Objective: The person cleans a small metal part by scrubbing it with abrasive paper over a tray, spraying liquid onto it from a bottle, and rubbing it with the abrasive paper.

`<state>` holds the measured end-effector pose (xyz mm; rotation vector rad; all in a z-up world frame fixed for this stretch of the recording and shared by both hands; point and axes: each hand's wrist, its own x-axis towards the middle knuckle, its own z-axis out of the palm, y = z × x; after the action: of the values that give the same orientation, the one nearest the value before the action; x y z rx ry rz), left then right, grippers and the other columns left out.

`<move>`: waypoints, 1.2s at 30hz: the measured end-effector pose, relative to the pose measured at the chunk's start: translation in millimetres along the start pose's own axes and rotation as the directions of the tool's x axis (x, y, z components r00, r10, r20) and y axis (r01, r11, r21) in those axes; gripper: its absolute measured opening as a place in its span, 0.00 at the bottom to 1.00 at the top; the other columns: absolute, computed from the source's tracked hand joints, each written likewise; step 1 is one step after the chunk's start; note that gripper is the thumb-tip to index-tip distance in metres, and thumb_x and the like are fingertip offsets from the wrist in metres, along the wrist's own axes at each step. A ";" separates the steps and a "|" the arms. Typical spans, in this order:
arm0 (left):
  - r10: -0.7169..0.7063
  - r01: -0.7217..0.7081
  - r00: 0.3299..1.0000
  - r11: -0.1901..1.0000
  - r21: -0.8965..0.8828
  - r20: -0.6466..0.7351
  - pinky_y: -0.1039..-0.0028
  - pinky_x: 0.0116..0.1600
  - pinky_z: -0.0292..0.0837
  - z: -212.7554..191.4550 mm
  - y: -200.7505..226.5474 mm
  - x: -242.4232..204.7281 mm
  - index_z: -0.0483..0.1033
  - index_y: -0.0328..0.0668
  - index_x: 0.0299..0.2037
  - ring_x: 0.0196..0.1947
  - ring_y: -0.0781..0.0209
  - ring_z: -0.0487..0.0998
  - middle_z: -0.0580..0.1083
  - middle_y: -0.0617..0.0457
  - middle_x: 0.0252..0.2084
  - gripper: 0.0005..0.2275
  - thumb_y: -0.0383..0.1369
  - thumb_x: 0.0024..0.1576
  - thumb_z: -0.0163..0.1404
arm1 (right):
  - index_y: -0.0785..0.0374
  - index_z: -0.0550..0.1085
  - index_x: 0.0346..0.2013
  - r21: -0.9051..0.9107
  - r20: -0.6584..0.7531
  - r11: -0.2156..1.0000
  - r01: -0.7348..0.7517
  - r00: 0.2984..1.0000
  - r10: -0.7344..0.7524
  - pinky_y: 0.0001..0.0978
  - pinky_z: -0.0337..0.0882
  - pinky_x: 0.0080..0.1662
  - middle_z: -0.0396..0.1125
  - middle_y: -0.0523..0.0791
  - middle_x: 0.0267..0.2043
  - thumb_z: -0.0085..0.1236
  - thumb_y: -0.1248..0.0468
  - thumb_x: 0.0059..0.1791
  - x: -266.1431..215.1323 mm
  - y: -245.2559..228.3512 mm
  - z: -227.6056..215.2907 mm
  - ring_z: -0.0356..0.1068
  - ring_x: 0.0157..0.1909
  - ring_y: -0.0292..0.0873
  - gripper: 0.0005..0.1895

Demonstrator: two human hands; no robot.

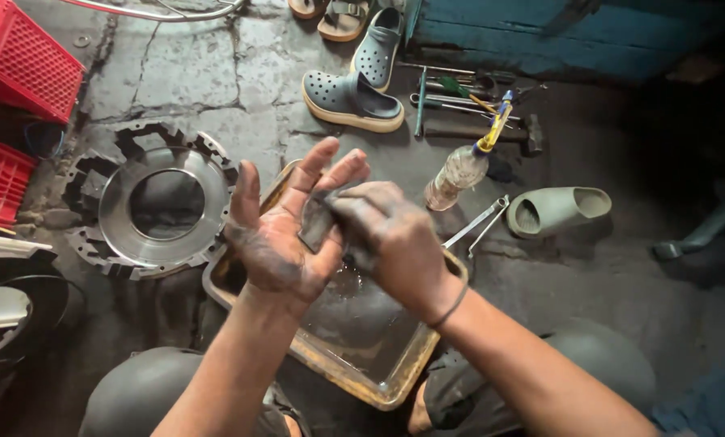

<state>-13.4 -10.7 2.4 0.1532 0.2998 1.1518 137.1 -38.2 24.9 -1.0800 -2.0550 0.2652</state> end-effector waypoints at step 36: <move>0.000 0.009 0.996 0.995 -0.099 0.093 0.56 0.76 0.59 -16.1 23.9 -17.3 0.61 0.38 0.73 0.71 0.43 0.65 0.64 0.31 0.71 0.42 0.64 0.58 0.42 | 0.62 0.78 0.50 -0.064 0.048 0.991 0.121 0.992 -0.118 0.42 0.74 0.52 0.71 0.50 0.48 0.67 0.71 0.44 17.2 -16.2 20.0 0.73 0.50 0.54 0.19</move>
<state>-45.7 -17.5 -3.7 0.1178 0.1600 1.1490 107.1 -31.7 28.9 -0.9934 -2.1723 0.1624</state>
